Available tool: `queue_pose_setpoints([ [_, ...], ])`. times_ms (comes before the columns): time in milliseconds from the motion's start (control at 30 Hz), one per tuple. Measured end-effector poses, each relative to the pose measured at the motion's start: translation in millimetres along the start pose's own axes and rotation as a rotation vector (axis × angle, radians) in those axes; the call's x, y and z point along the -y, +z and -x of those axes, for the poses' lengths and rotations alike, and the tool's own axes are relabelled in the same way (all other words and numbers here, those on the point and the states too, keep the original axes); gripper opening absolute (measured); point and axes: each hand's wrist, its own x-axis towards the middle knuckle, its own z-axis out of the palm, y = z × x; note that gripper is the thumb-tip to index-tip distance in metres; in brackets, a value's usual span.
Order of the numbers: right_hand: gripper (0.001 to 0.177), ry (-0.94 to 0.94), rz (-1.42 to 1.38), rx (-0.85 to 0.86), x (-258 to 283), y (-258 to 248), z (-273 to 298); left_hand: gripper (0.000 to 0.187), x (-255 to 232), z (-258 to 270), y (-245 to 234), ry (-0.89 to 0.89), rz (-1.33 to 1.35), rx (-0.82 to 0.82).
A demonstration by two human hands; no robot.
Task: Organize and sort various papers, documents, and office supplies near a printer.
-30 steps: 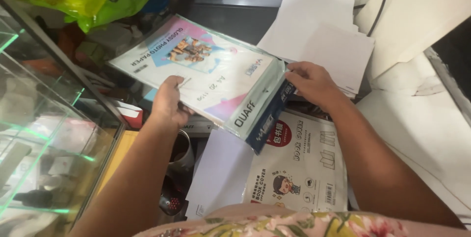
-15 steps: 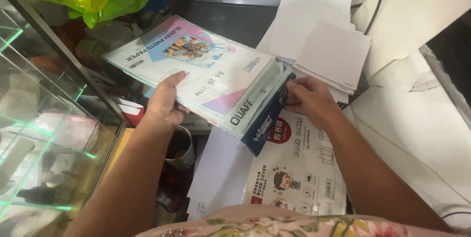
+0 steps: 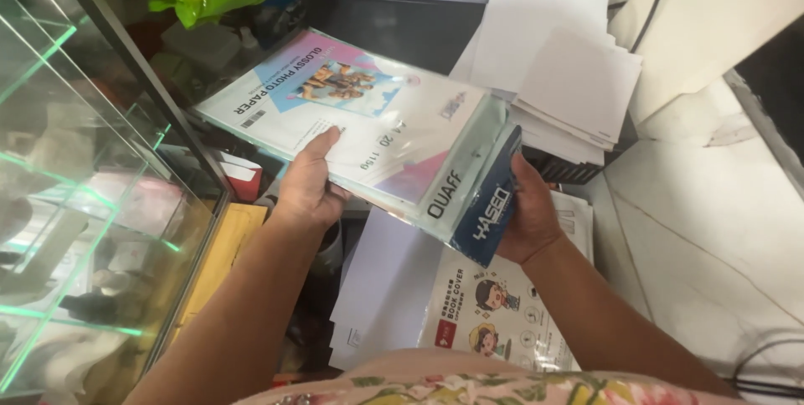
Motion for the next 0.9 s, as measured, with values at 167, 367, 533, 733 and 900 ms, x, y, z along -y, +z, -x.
queue_pose_setpoints([
  [167,0.060,0.011,0.081,-0.198,-1.0,50.2,11.7,0.042,-10.0,37.1,12.2,0.019,0.088,0.205],
  [367,0.057,0.119,0.135,-0.418,-18.9,55.5,3.5,0.048,-10.4,73.3,9.8,0.104,0.004,0.205],
  [533,0.055,0.078,0.110,-0.465,-37.9,44.7,22.6,0.047,-7.0,81.7,-1.6,0.073,-0.015,0.283],
  [733,0.059,-0.016,0.061,-0.485,-31.1,65.5,52.1,0.048,-0.3,111.6,14.5,0.071,-0.040,0.349],
  [900,0.062,0.001,0.013,-0.421,-29.0,59.5,74.7,0.045,6.3,139.9,29.9,0.131,-0.095,0.370],
])
